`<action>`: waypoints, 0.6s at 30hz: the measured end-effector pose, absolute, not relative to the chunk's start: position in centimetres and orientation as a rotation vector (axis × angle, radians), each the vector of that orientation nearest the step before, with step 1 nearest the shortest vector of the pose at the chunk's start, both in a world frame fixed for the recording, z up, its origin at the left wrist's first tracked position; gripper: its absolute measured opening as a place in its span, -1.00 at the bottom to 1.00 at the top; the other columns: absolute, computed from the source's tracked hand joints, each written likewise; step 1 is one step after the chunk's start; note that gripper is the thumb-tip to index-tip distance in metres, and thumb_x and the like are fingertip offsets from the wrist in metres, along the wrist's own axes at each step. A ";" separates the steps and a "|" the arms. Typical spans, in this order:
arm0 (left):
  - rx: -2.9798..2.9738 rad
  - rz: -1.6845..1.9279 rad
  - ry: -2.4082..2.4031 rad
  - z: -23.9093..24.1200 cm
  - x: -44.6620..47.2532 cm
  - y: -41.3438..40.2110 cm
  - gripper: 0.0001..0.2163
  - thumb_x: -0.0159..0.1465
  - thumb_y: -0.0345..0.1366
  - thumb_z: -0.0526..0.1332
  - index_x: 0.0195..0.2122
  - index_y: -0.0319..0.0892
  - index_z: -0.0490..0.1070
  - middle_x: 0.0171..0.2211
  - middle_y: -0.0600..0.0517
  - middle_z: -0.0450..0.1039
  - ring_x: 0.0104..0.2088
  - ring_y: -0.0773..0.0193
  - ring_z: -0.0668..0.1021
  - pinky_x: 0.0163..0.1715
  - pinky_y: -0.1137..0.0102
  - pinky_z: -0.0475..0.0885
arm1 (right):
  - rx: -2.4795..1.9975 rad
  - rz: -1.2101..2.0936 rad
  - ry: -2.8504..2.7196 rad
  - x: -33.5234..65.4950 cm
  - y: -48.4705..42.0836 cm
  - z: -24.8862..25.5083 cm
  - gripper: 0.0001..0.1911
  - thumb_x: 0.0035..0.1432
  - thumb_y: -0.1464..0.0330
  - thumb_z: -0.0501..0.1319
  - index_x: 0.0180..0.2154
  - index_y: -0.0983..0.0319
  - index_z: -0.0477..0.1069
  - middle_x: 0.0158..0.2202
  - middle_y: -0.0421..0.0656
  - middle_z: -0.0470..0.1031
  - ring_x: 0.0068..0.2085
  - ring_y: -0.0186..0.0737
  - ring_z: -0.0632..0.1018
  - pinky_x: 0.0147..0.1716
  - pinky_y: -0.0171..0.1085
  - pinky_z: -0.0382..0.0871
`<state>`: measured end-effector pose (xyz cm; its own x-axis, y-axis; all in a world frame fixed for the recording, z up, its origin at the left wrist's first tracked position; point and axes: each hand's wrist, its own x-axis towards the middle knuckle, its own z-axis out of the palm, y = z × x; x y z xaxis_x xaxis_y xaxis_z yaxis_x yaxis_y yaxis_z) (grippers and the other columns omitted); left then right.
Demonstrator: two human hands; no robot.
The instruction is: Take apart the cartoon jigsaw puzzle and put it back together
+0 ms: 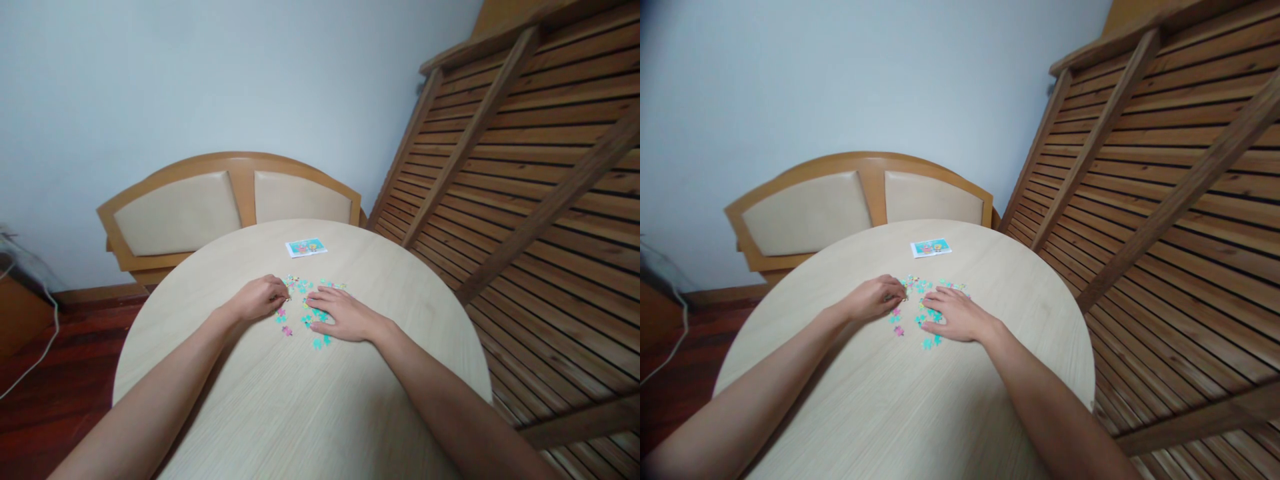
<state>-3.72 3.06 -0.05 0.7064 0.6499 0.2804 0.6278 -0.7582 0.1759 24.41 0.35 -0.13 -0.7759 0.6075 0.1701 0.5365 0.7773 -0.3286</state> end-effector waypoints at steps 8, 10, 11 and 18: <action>2.713 0.336 1.413 -2.0 -4.6 3.2 -0.36 0.35 0.07 0.09 0.35 -0.22 0.17 0.37 -0.27 0.08 0.36 -0.17 0.16 0.30 -0.01 0.11 | -1.440 0.499 -2.628 25.5 1.0 -1.7 0.13 0.08 -0.31 0.05 0.44 0.20 -0.21 0.47 0.06 -0.31 0.43 0.34 -0.26 0.34 0.27 -0.29; 2.632 0.249 1.489 -2.6 -4.1 3.1 -0.33 0.38 0.14 -0.01 0.40 -0.14 0.06 0.41 -0.22 -0.04 0.39 -0.19 0.07 0.31 -0.10 0.02 | -1.379 0.497 -2.645 25.1 1.0 -1.9 0.11 0.10 -0.30 0.01 0.43 0.22 -0.18 0.47 0.05 -0.29 0.44 0.26 -0.24 0.36 0.21 -0.29; 2.611 0.228 1.506 -2.8 -3.8 3.1 -0.33 0.38 0.16 -0.04 0.41 -0.10 0.01 0.42 -0.19 -0.09 0.40 -0.18 0.04 0.31 -0.12 -0.02 | -1.333 0.493 -2.657 24.8 1.0 -1.9 0.09 0.11 -0.30 0.01 0.43 0.22 -0.16 0.47 0.05 -0.26 0.44 0.23 -0.22 0.36 0.19 -0.29; 2.561 0.274 1.496 -3.3 -3.2 3.3 -0.41 0.46 0.08 -0.21 0.42 -0.07 -0.03 0.43 -0.11 -0.10 0.42 -0.03 0.01 0.34 0.00 -0.04 | -1.246 0.471 -2.699 24.1 0.5 -1.6 0.02 0.17 -0.27 -0.03 0.42 0.23 -0.12 0.46 0.03 -0.22 0.45 0.16 -0.17 0.37 0.16 -0.30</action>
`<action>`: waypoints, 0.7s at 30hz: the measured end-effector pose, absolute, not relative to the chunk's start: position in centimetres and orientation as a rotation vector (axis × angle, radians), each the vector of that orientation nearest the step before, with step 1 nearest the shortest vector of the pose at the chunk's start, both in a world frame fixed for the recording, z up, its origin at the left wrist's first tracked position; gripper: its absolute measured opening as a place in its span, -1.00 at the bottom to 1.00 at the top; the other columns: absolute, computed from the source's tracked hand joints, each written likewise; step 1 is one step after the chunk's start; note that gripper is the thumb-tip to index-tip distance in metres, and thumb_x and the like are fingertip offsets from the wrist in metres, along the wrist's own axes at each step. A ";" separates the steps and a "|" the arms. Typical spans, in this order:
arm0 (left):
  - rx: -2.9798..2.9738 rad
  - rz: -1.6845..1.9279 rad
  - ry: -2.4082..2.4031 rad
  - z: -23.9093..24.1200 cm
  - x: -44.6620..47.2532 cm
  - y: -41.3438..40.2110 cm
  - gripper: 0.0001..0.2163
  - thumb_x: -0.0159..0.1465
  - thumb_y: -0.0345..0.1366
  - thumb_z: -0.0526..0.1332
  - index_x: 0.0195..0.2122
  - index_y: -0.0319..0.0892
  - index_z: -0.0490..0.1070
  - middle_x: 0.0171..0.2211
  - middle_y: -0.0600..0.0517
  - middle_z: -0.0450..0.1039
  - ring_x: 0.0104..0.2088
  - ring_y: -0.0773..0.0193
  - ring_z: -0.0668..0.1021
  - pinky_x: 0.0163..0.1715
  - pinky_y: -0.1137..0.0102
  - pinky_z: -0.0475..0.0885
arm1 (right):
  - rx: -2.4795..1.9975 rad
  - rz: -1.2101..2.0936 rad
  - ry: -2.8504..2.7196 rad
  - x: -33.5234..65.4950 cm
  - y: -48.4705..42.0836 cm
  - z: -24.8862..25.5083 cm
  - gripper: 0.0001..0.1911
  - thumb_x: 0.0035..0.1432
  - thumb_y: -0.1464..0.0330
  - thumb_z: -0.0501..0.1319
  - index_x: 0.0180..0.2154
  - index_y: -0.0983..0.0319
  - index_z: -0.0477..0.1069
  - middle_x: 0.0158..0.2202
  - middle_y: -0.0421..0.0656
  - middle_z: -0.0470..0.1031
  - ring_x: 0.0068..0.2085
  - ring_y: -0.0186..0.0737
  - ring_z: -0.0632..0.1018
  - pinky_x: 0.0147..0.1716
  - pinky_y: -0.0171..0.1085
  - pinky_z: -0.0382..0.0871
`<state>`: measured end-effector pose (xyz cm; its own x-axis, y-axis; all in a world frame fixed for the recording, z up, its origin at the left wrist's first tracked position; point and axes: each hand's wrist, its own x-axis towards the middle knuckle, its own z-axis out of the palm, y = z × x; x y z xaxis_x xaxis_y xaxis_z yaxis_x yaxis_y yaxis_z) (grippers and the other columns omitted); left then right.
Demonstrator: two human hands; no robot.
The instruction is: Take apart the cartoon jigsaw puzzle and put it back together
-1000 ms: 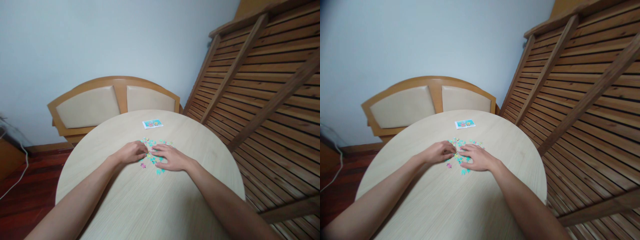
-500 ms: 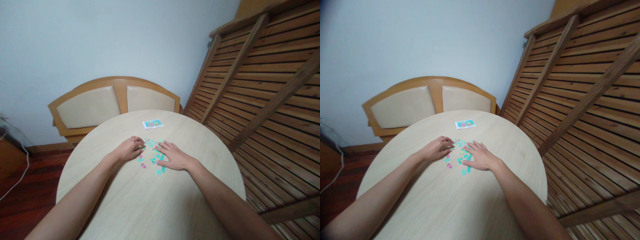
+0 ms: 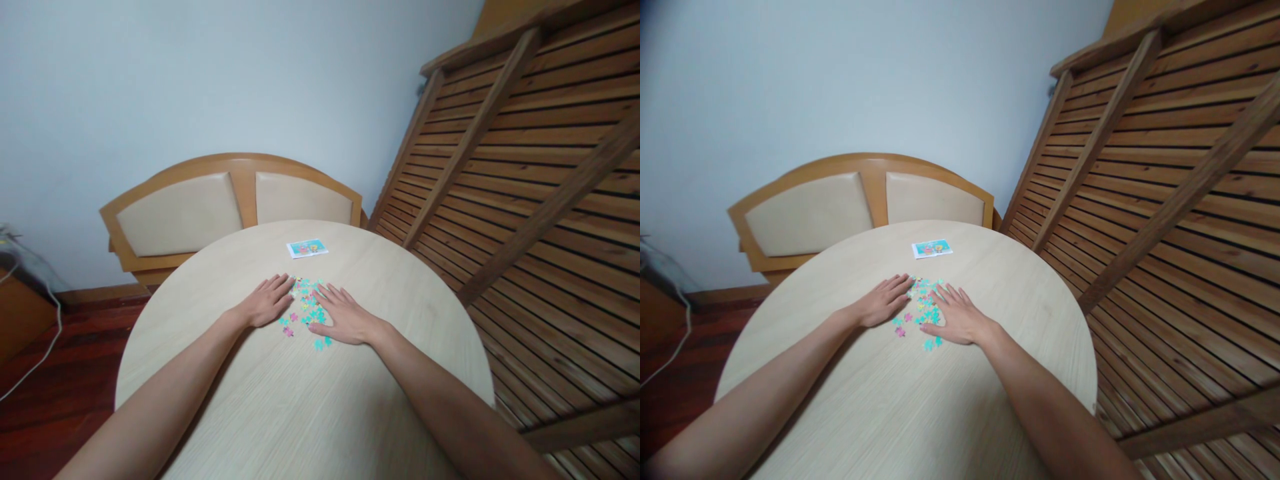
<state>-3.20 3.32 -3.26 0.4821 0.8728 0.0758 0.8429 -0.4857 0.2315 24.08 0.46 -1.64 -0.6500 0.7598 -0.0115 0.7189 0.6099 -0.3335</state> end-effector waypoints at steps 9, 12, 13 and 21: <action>2.507 0.372 1.704 -3.6 -1.9 3.6 -0.34 0.39 0.09 -0.06 0.40 -0.20 -0.01 0.41 -0.18 -0.01 0.39 -0.13 0.08 0.32 -0.07 0.02 | -1.192 0.410 -2.694 23.0 0.2 -2.3 0.06 0.14 -0.27 0.02 0.42 0.27 -0.10 0.45 0.07 -0.17 0.44 0.24 -0.17 0.36 0.20 -0.26; 2.486 0.392 1.696 -3.7 -1.5 3.6 -0.33 0.39 0.14 -0.09 0.39 -0.18 0.04 0.40 -0.17 0.00 0.39 -0.14 0.08 0.32 -0.06 0.01 | -1.155 0.408 -2.676 22.8 0.3 -2.0 0.01 0.19 -0.24 -0.01 0.41 0.30 -0.05 0.45 0.08 -0.12 0.44 0.19 -0.10 0.37 0.15 -0.21; 2.475 0.396 1.682 -3.7 -1.6 3.7 -0.33 0.39 0.15 -0.11 0.38 -0.18 0.05 0.40 -0.16 0.01 0.39 -0.13 0.08 0.32 -0.06 0.01 | -1.132 0.398 -2.669 22.7 0.2 -1.7 -0.02 0.21 -0.22 -0.01 0.40 0.31 -0.03 0.44 0.09 -0.09 0.44 0.17 -0.07 0.37 0.13 -0.21; 2.357 0.681 1.565 -3.1 -3.0 4.8 -0.43 0.44 -0.06 -0.19 0.31 -0.32 0.19 0.29 -0.18 0.27 0.29 0.10 0.33 0.30 0.20 0.19 | -0.624 0.432 -2.853 19.8 -3.9 0.3 -0.20 0.25 -0.15 0.04 0.36 0.13 0.09 0.43 -0.06 -0.01 0.44 0.00 -0.02 0.40 0.05 -0.33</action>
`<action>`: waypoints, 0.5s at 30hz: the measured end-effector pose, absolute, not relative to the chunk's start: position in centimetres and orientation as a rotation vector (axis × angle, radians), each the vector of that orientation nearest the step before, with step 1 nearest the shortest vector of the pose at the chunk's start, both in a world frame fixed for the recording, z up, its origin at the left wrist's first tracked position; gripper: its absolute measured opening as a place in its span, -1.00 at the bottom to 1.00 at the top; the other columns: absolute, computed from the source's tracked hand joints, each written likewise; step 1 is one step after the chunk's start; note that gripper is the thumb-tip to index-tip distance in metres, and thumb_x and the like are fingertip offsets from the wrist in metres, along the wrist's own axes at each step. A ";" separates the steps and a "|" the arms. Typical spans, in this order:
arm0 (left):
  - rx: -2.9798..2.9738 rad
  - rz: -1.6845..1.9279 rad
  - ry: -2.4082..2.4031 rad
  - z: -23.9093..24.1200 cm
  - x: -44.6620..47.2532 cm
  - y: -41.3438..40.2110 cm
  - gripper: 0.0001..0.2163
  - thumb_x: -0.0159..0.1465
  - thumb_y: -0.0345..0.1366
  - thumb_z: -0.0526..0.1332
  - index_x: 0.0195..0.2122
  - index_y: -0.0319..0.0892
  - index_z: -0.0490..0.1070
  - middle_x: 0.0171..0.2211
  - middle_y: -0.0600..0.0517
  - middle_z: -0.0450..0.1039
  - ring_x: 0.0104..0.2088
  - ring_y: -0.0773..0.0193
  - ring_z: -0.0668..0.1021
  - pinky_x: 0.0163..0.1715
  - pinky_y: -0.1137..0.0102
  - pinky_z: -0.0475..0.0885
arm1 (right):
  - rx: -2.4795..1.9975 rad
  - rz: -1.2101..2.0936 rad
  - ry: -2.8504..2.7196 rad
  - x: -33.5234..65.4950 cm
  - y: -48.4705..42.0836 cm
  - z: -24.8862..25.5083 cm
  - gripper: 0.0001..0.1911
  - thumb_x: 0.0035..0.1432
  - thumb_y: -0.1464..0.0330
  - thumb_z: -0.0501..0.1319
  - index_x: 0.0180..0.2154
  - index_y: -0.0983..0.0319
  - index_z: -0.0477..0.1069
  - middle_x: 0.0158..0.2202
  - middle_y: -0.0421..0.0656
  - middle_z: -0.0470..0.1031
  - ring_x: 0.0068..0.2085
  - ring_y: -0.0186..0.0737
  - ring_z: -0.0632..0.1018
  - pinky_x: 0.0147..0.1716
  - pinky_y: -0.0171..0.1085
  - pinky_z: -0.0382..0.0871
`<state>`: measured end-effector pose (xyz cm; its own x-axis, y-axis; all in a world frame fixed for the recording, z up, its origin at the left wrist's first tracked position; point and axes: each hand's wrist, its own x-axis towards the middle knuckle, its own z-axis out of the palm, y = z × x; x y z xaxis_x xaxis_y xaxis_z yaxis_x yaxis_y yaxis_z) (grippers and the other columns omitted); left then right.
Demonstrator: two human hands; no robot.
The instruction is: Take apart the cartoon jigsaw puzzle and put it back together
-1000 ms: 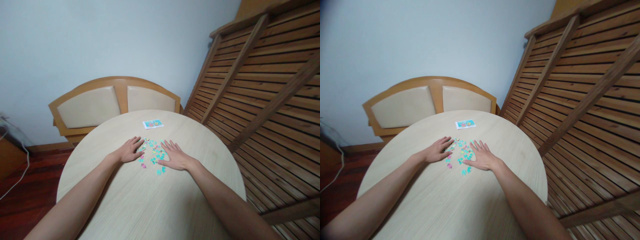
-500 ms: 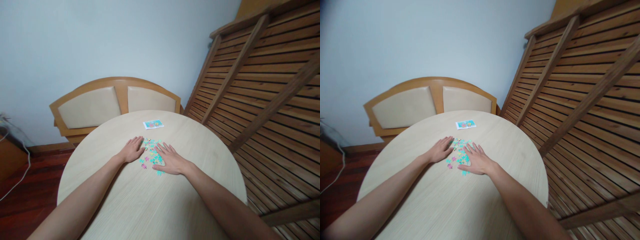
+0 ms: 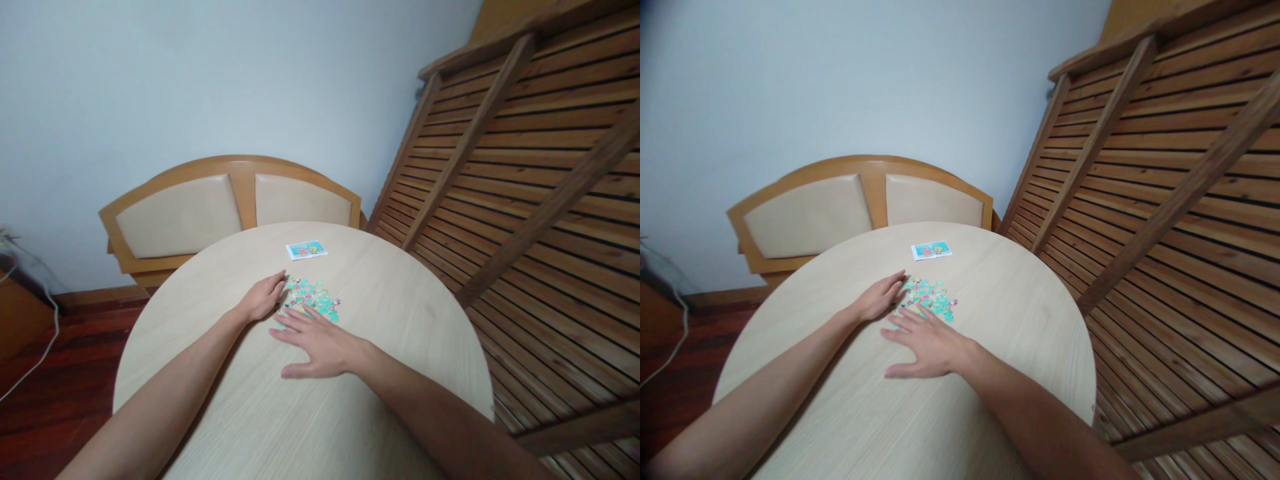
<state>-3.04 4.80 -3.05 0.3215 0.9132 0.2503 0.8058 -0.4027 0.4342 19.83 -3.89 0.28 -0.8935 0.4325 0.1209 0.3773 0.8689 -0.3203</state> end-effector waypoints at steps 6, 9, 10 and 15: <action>2.364 0.734 1.529 -3.3 -3.2 5.1 -0.44 0.44 -0.06 -0.17 0.27 -0.33 0.27 0.26 -0.18 0.31 0.27 0.10 0.37 0.29 0.21 0.20 | -0.619 0.472 -2.902 18.8 -4.2 -0.3 -0.12 0.28 -0.16 -0.04 0.41 0.22 -0.06 0.44 -0.03 -0.06 0.44 0.09 -0.07 0.40 0.09 -0.39; 2.443 0.698 1.525 -3.8 -2.9 5.1 -0.45 0.44 -0.07 -0.16 0.25 -0.32 0.29 0.25 -0.18 0.33 0.26 0.08 0.37 0.29 0.18 0.21 | -0.767 0.415 -2.885 19.1 -2.5 -0.6 -0.12 0.30 -0.16 -0.10 0.41 0.26 -0.05 0.44 0.00 -0.09 0.44 0.10 -0.08 0.39 0.11 -0.41; 2.459 0.688 1.528 -3.9 -2.8 5.1 -0.46 0.44 -0.07 -0.16 0.25 -0.31 0.29 0.25 -0.17 0.33 0.26 0.08 0.37 0.28 0.17 0.21 | -0.827 0.399 -2.883 19.3 -2.0 -0.6 -0.13 0.30 -0.16 -0.11 0.41 0.26 -0.05 0.44 0.00 -0.09 0.44 0.10 -0.09 0.39 0.12 -0.41; 2.537 0.571 1.522 -3.8 -3.0 4.7 -0.44 0.45 -0.03 -0.16 0.32 -0.26 0.20 0.30 -0.15 0.25 0.32 0.05 0.28 0.32 0.13 0.14 | -1.098 0.237 -2.752 20.5 -0.6 -0.4 -0.14 0.28 -0.17 -0.07 0.42 0.16 -0.08 0.47 -0.06 -0.19 0.45 0.12 -0.18 0.36 0.18 -0.41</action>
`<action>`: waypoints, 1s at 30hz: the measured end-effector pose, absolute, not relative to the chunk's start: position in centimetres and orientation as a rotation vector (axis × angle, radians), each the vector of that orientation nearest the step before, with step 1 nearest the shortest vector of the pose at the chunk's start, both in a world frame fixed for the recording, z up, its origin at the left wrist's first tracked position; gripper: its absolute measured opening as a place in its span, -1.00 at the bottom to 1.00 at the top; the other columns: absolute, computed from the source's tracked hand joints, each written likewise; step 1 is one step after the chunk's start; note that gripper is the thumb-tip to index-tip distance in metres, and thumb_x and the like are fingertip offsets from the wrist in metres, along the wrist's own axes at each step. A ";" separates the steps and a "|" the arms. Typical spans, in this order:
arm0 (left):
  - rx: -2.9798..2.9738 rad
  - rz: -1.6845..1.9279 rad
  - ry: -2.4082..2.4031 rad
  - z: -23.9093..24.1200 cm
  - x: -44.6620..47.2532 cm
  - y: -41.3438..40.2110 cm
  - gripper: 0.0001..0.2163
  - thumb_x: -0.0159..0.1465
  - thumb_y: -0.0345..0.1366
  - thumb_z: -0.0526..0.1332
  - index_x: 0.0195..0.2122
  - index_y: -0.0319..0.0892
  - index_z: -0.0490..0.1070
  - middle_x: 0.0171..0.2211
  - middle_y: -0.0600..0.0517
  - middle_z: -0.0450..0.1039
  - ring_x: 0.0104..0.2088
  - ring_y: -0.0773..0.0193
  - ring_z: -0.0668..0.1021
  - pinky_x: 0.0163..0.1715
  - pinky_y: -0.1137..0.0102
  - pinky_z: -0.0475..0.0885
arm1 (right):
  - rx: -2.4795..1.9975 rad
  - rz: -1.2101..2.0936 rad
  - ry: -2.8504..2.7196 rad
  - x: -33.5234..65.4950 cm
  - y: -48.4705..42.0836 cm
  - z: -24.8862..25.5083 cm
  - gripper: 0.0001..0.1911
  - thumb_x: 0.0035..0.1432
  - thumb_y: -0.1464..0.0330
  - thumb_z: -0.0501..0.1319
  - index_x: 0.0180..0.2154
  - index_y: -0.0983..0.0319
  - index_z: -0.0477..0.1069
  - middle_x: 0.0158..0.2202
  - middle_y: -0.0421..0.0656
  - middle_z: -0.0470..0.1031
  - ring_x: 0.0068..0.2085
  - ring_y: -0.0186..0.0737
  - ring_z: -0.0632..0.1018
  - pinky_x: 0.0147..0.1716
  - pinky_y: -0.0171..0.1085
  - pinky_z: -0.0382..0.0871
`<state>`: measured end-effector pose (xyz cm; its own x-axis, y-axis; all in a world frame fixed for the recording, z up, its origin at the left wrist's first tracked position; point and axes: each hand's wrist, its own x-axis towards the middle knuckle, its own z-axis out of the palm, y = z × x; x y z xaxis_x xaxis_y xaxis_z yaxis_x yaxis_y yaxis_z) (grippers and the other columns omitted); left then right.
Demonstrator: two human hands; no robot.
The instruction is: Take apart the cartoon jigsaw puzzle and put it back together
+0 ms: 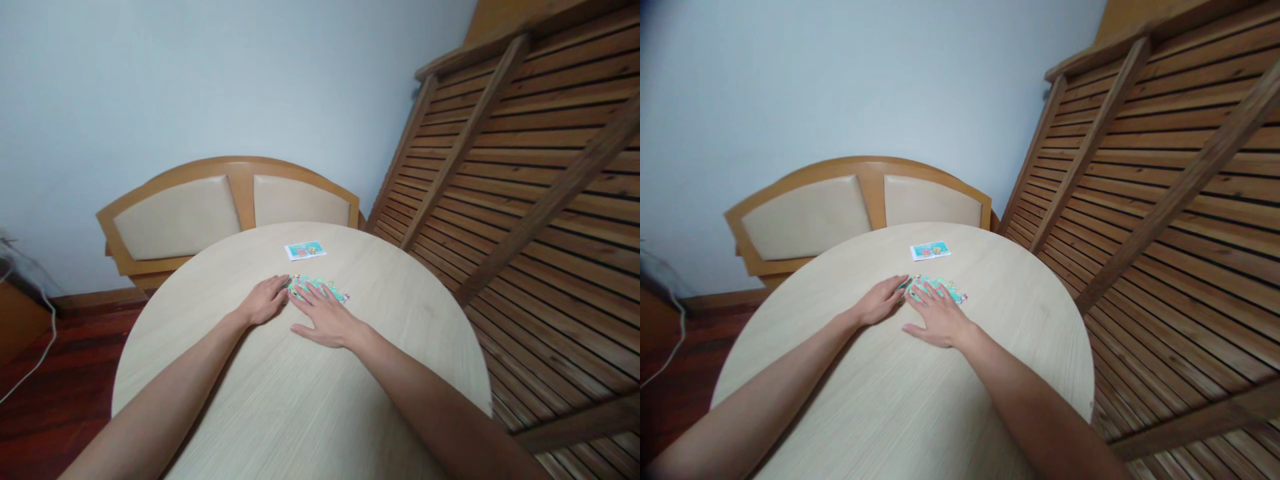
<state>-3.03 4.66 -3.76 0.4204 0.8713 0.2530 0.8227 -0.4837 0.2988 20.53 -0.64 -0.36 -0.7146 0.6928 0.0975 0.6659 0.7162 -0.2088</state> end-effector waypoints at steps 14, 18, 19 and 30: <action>2.561 0.261 1.669 -3.3 -1.4 3.3 -0.20 0.34 0.28 -0.14 0.45 -0.15 -0.16 0.43 -0.19 -0.13 0.41 -0.16 -0.01 0.32 -0.08 -0.05 | -1.524 0.390 -2.585 23.1 3.2 -2.0 0.16 0.01 -0.37 0.02 0.44 0.08 -0.28 0.48 -0.01 -0.31 0.43 0.30 -0.23 0.35 0.16 -0.31; 2.528 0.260 1.725 -3.5 -0.4 4.1 -0.25 0.37 0.24 -0.15 0.44 -0.11 -0.14 0.44 -0.16 -0.14 0.41 -0.18 0.00 0.30 -0.12 -0.04 | -1.417 0.376 -2.635 22.6 5.2 -2.2 0.14 0.02 -0.37 0.00 0.43 0.11 -0.19 0.47 0.01 -0.25 0.44 0.25 -0.19 0.36 0.11 -0.29; 2.520 0.256 1.735 -3.4 -0.2 4.3 -0.26 0.37 0.22 -0.15 0.44 -0.11 -0.13 0.44 -0.15 -0.15 0.41 -0.18 0.00 0.30 -0.12 -0.04 | -1.407 0.375 -2.643 22.5 5.7 -2.2 0.14 0.02 -0.37 0.00 0.43 0.12 -0.16 0.47 0.01 -0.25 0.44 0.25 -0.19 0.36 0.11 -0.28; 2.457 0.252 1.810 -2.9 1.4 6.5 -0.38 0.39 0.14 -0.12 0.40 0.01 0.01 0.44 -0.05 -0.09 0.40 -0.22 0.02 0.27 -0.22 -0.06 | -1.182 0.278 -2.704 22.4 10.9 -2.8 0.07 0.05 -0.34 0.03 0.40 0.14 0.01 0.45 0.00 -0.08 0.43 0.21 -0.03 0.36 0.08 -0.14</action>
<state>1.40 6.46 -2.89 0.2887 0.9537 0.0848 0.9405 -0.2990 0.1612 22.40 10.92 -2.80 -0.6687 0.7385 0.0868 0.7053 0.6669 -0.2403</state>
